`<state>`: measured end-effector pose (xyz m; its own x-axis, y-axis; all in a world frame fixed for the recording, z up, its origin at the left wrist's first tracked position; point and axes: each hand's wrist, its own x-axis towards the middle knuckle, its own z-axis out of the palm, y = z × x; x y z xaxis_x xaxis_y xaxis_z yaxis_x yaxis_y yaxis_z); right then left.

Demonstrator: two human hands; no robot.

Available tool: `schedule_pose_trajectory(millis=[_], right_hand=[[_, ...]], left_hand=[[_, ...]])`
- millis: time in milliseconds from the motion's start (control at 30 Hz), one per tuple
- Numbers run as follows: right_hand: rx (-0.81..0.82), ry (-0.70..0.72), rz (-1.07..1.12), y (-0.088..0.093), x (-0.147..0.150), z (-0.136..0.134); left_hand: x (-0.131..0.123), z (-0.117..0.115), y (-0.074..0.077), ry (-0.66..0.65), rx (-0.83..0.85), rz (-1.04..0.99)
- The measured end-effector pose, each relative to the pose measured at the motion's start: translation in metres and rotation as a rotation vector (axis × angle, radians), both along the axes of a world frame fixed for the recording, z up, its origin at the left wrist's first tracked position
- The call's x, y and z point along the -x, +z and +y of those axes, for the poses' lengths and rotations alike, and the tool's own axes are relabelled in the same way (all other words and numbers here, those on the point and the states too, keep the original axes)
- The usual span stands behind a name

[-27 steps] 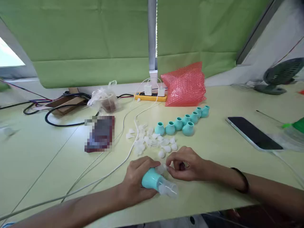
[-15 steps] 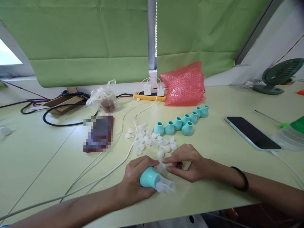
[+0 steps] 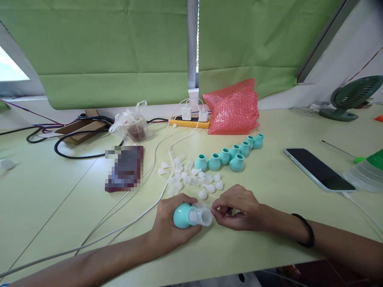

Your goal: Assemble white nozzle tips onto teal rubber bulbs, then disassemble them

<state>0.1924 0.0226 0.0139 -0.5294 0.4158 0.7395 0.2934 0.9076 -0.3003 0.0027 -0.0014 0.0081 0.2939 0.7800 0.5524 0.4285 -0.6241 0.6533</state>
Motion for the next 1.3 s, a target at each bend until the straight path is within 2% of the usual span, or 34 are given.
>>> schedule_pose_trajectory(millis=[100, 267, 367, 533, 733, 800, 1100, 1300], right_hand=[[0.022, -0.043, 0.080, -0.001, -0.001, 0.003], [0.188, 0.069, -0.015, -0.001, -0.001, 0.007], [0.213, 0.118, -0.059, -0.003, -0.001, 0.007], [0.218, 0.102, -0.001, -0.003, 0.002, 0.006], [0.537, 0.058, -0.064, 0.003, 0.002, 0.003], [0.595, 0.043, -0.103, 0.004, 0.001, 0.002], [0.397, 0.037, -0.108, 0.001, 0.001, 0.002], [0.324, 0.004, -0.139, -0.002, 0.000, 0.003]], left_hand=[[-0.002, 0.000, 0.005, 0.092, 0.088, -0.014], [-0.004, 0.001, 0.007, 0.062, 0.113, -0.026], [-0.005, 0.002, 0.008, 0.045, 0.133, -0.036], [-0.006, 0.003, 0.012, 0.029, 0.224, -0.061], [-0.006, 0.002, 0.012, 0.034, 0.250, -0.058], [-0.006, 0.002, 0.011, 0.037, 0.278, -0.058], [-0.006, 0.004, 0.013, 0.077, 0.376, -0.058], [-0.006, 0.004, 0.013, 0.137, 0.454, -0.086]])
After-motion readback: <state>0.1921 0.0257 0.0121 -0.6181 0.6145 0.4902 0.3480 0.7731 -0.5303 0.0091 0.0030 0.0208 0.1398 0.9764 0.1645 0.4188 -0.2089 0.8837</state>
